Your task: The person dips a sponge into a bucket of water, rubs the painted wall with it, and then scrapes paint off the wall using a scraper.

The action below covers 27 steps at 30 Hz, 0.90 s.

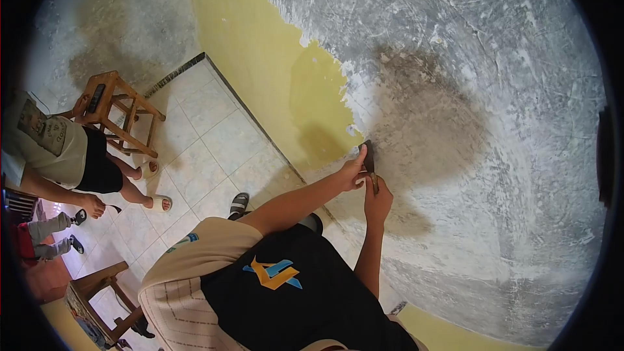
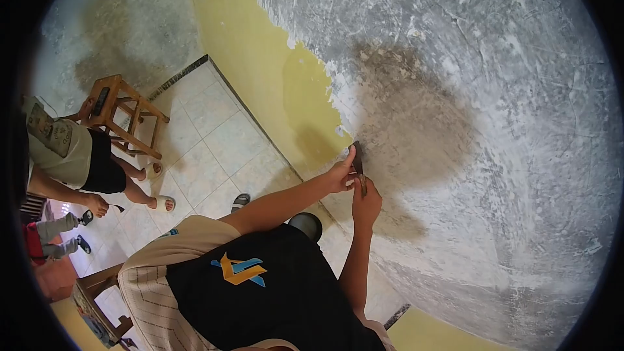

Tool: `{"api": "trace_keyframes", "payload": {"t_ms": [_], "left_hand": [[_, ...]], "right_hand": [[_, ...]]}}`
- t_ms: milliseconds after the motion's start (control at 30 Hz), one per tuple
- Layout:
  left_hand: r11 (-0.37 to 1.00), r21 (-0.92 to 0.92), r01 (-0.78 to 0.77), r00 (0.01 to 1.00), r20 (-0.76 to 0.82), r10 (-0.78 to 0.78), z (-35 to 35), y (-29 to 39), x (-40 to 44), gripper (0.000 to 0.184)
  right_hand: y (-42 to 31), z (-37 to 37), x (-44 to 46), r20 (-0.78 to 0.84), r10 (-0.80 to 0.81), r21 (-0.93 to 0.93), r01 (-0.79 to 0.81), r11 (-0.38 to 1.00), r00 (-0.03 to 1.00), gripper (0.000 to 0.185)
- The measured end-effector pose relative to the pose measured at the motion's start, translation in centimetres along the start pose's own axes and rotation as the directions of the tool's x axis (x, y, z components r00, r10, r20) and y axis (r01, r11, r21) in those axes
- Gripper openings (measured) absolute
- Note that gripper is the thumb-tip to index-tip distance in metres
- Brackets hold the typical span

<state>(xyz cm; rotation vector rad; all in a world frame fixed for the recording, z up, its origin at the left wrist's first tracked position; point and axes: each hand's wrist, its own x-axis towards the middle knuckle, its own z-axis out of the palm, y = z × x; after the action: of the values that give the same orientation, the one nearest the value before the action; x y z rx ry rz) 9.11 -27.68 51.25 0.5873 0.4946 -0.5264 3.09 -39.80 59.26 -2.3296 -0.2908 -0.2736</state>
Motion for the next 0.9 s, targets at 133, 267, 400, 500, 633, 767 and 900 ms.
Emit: {"api": "trace_keyframes", "payload": {"t_ms": [133,267,400,500,633,767,900], "left_hand": [[0.997,-0.019,-0.072,0.997,0.010,0.073,-0.1,0.8,-0.8,0.067],[0.981,-0.071,-0.180,0.983,-0.042,0.177,-1.2,2.4,-0.5,0.067],[0.980,-0.084,-0.180,0.984,-0.003,0.180,-1.2,1.4,0.6,0.068],[0.995,-0.054,-0.088,0.996,-0.004,0.088,-0.5,-0.2,0.6,0.069],[0.999,-0.036,-0.032,0.999,-0.017,0.031,-0.2,-1.1,0.5,0.072],[0.997,-0.003,-0.075,0.997,-0.007,0.075,-0.4,-0.3,-0.1,0.071],[0.995,-0.001,-0.098,0.995,-0.037,0.098,-0.7,-0.2,0.4,0.071]], "right_hand": [[-0.9,0.5,0.6,0.053,0.042,-0.049,-0.040,0.998,0.998,0.027],[-2.2,2.8,1.4,0.042,-0.036,-0.166,0.042,0.985,0.998,0.025],[-2.1,2.0,1.0,0.031,-0.022,-0.191,0.028,0.981,0.999,0.025],[-2.1,0.6,-0.2,0.064,0.033,-0.136,-0.024,0.990,0.997,0.026],[-0.9,0.2,-1.2,0.059,-0.019,-0.089,0.024,0.996,0.998,0.025],[-0.9,0.8,-1.0,0.095,0.031,-0.038,-0.027,0.999,0.995,0.024],[0.1,2.2,-1.0,0.036,-0.027,-0.050,0.029,0.998,0.999,0.025]]}}
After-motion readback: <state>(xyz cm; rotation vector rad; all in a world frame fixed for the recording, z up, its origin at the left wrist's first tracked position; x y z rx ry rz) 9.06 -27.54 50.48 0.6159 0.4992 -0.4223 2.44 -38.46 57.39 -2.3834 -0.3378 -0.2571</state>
